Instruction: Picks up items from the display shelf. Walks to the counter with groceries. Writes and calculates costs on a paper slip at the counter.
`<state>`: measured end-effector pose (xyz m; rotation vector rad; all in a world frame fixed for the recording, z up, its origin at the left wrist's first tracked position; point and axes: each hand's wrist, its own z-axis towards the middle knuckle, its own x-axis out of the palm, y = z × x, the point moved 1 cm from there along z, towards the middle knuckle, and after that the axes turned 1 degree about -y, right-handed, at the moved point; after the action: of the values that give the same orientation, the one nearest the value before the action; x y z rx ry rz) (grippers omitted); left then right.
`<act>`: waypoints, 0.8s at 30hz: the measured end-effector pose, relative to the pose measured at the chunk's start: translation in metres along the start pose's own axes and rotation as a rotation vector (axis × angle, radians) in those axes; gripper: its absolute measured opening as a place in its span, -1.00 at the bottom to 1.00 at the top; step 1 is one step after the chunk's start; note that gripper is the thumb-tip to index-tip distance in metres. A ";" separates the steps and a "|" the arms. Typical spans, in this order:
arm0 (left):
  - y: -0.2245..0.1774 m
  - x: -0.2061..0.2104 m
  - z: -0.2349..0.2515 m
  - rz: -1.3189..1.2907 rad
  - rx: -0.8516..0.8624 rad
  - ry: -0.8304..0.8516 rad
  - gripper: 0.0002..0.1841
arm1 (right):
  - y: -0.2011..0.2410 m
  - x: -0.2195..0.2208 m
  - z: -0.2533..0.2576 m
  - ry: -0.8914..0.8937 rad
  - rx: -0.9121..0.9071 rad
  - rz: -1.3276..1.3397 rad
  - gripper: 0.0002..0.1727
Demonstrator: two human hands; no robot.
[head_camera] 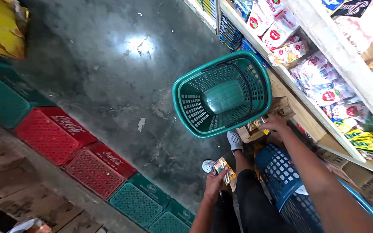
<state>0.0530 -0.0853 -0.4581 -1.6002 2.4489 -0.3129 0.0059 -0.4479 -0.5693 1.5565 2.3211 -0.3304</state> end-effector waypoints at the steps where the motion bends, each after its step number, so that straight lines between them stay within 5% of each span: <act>1: -0.001 0.001 0.001 0.025 0.007 -0.014 -0.75 | -0.005 0.001 -0.004 0.024 -0.051 0.023 0.28; 4: -0.003 0.009 0.000 0.075 0.030 -0.061 -0.73 | -0.021 0.008 -0.036 0.202 -0.193 0.280 0.11; 6: -0.005 0.018 -0.004 0.041 0.036 -0.036 -0.68 | -0.021 0.016 -0.079 0.252 -0.280 0.474 0.23; 9: -0.008 0.036 -0.017 -0.059 0.105 0.015 -0.70 | 0.012 0.046 -0.159 -0.003 -0.396 0.447 0.46; 13: -0.014 0.036 -0.037 -0.185 0.219 0.178 -0.13 | 0.045 0.090 -0.204 -0.356 -0.315 0.307 0.81; 16: -0.020 0.030 -0.043 -0.137 0.257 0.205 -0.06 | 0.044 0.091 -0.207 -0.376 -0.375 0.317 0.83; 20: -0.041 0.031 -0.053 -0.124 0.212 0.217 -0.25 | 0.022 0.069 -0.197 -0.148 -0.585 0.498 0.75; 24: -0.048 0.024 -0.067 -0.223 0.168 0.347 -0.11 | 0.006 0.054 -0.189 0.319 -0.621 0.940 0.17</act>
<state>0.0670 -0.1216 -0.3820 -1.8774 2.3947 -0.8750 -0.0340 -0.3306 -0.4162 2.1671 1.3643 0.8174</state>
